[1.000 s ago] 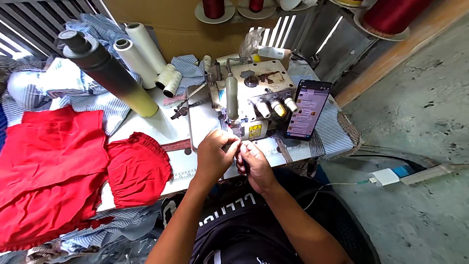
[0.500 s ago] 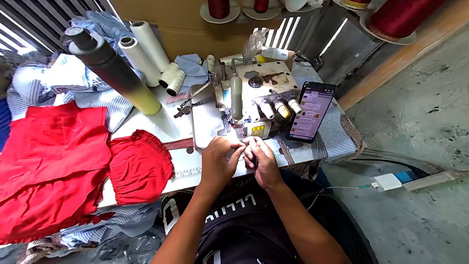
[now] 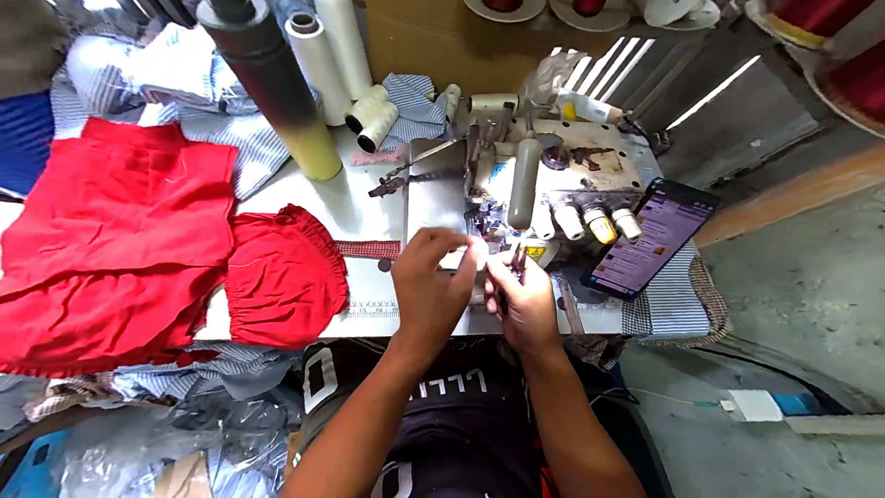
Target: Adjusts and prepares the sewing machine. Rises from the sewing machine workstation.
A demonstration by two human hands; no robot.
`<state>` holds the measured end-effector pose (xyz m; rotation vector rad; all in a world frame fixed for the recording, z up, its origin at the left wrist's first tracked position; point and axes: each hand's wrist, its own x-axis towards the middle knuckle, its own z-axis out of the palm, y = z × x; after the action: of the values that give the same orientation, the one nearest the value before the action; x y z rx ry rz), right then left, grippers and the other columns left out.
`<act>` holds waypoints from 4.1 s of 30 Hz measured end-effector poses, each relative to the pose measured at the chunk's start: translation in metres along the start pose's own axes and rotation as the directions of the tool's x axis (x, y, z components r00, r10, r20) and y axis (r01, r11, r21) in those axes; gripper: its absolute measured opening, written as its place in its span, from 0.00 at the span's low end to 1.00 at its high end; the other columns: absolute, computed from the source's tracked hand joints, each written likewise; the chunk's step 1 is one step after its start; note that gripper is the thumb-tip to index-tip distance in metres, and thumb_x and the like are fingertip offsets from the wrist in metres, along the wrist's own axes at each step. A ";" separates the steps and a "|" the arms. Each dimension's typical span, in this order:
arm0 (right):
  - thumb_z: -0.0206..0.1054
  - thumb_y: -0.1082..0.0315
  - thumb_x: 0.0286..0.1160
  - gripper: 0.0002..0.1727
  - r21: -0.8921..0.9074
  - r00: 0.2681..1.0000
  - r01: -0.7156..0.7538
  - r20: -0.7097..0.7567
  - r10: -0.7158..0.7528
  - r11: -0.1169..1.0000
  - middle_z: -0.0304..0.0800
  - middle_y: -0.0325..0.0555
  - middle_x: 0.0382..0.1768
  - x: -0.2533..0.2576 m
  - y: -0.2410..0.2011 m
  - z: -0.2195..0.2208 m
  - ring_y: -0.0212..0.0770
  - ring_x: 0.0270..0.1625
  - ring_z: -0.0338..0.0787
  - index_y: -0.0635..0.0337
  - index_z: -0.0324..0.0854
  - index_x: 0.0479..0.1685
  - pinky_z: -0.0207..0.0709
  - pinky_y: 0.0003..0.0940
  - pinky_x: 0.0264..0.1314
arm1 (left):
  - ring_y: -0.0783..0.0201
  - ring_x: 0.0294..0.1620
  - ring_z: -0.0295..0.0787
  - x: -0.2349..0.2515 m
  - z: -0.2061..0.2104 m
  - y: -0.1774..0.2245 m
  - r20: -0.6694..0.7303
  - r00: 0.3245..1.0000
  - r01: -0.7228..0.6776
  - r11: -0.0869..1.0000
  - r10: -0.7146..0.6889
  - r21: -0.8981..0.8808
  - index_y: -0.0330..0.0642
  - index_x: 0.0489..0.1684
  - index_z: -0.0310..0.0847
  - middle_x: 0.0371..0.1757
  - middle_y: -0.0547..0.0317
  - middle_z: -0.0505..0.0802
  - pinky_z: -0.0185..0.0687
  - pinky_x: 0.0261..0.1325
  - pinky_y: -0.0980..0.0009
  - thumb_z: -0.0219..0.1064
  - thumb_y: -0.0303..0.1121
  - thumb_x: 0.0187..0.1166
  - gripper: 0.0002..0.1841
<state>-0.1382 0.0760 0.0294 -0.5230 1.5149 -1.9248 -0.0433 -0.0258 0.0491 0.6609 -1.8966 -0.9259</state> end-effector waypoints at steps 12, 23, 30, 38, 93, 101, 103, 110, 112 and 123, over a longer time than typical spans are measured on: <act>0.60 0.77 0.81 0.02 0.091 0.993 0.030 -0.114 -0.019 0.995 0.84 0.47 0.18 -0.005 0.007 0.007 0.33 0.14 0.83 0.69 0.75 0.42 0.76 0.23 0.13 | 0.65 0.40 0.90 0.017 0.042 -0.016 -0.117 0.991 -0.005 0.879 0.068 0.476 0.54 0.25 0.94 0.37 0.69 0.96 0.76 0.33 0.64 0.74 0.38 0.66 0.04; 0.64 0.76 0.80 0.02 0.105 0.990 0.035 -0.140 -0.020 0.994 0.83 0.44 0.18 -0.008 0.009 0.009 0.28 0.15 0.81 0.66 0.77 0.40 0.75 0.19 0.16 | 0.67 0.39 0.90 0.015 0.041 -0.018 -0.123 0.990 -0.004 0.892 0.067 0.453 0.54 0.25 0.94 0.37 0.70 0.96 0.76 0.33 0.67 0.75 0.38 0.66 0.04; 0.64 0.75 0.81 0.02 0.088 0.990 0.058 -0.132 -0.046 0.994 0.83 0.41 0.19 -0.009 0.010 0.009 0.27 0.15 0.81 0.64 0.77 0.41 0.76 0.18 0.16 | 0.67 0.40 0.90 0.014 0.042 -0.018 -0.117 0.992 0.021 0.891 0.036 0.453 0.55 0.25 0.94 0.38 0.69 0.96 0.76 0.34 0.67 0.74 0.38 0.66 0.04; 0.64 0.74 0.81 0.02 0.103 0.991 0.055 -0.129 -0.042 0.993 0.83 0.42 0.18 -0.008 0.010 0.010 0.27 0.15 0.81 0.64 0.77 0.41 0.76 0.19 0.16 | 0.67 0.41 0.90 0.016 0.041 -0.016 -0.109 0.994 0.032 0.892 0.020 0.451 0.54 0.25 0.94 0.38 0.70 0.96 0.74 0.32 0.67 0.74 0.37 0.66 0.04; 0.64 0.73 0.83 0.04 -0.096 0.994 0.054 -0.085 -0.062 0.994 0.83 0.44 0.17 -0.002 0.001 0.009 0.30 0.14 0.81 0.67 0.79 0.44 0.75 0.20 0.15 | 0.60 0.37 0.87 0.088 -0.002 -0.042 0.625 0.779 -0.157 0.980 0.044 0.126 0.49 0.41 0.95 0.45 0.59 0.93 0.81 0.42 0.52 0.71 0.40 0.78 0.09; 0.68 0.72 0.79 0.06 -0.350 0.971 0.233 0.035 -0.236 0.907 0.87 0.42 0.21 0.005 -0.012 0.012 0.31 0.16 0.81 0.64 0.88 0.45 0.77 0.23 0.17 | 0.60 0.37 0.89 0.077 -0.010 -0.042 0.460 0.883 -0.165 0.980 0.095 0.114 0.42 0.38 0.95 0.40 0.53 0.92 0.86 0.46 0.59 0.69 0.28 0.76 0.07; 0.69 0.71 0.79 0.06 -0.407 0.969 0.243 0.069 -0.236 0.881 0.88 0.42 0.21 0.011 -0.016 0.013 0.32 0.16 0.81 0.62 0.90 0.46 0.77 0.25 0.18 | 0.60 0.37 0.89 0.070 -0.015 -0.041 0.385 0.919 -0.151 0.978 0.085 0.145 0.41 0.36 0.94 0.40 0.51 0.92 0.87 0.45 0.60 0.69 0.27 0.75 0.06; 0.68 0.66 0.81 0.11 -0.538 0.974 0.225 0.115 -0.193 0.812 0.86 0.40 0.21 0.023 -0.024 0.014 0.33 0.15 0.79 0.55 0.90 0.55 0.75 0.27 0.17 | 0.61 0.34 0.87 0.055 -0.047 -0.048 0.232 0.972 -0.083 0.964 0.023 0.253 0.40 0.37 0.93 0.41 0.51 0.90 0.87 0.41 0.61 0.69 0.27 0.74 0.05; 0.67 0.65 0.82 0.14 -0.588 0.973 0.227 0.112 -0.200 0.777 0.87 0.39 0.21 0.022 -0.025 0.015 0.32 0.15 0.80 0.52 0.89 0.62 0.75 0.27 0.18 | 0.59 0.33 0.87 0.049 -0.058 -0.046 0.221 0.975 -0.072 0.958 0.010 0.276 0.39 0.38 0.93 0.42 0.49 0.90 0.87 0.40 0.60 0.70 0.26 0.76 0.05; 0.64 0.65 0.82 0.23 -0.658 0.925 0.375 0.221 -0.309 0.653 0.90 0.36 0.27 -0.007 -0.011 -0.014 0.27 0.21 0.84 0.55 0.82 0.75 0.81 0.25 0.24 | 0.62 0.28 0.83 0.034 -0.087 -0.063 0.167 0.985 -0.018 0.936 -0.043 0.352 0.39 0.39 0.92 0.41 0.51 0.89 0.83 0.34 0.63 0.69 0.24 0.75 0.05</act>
<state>-0.1442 0.0922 0.0367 -1.2931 2.1925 -1.4774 0.0233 -0.1166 0.0421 0.8256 -2.2444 -0.6705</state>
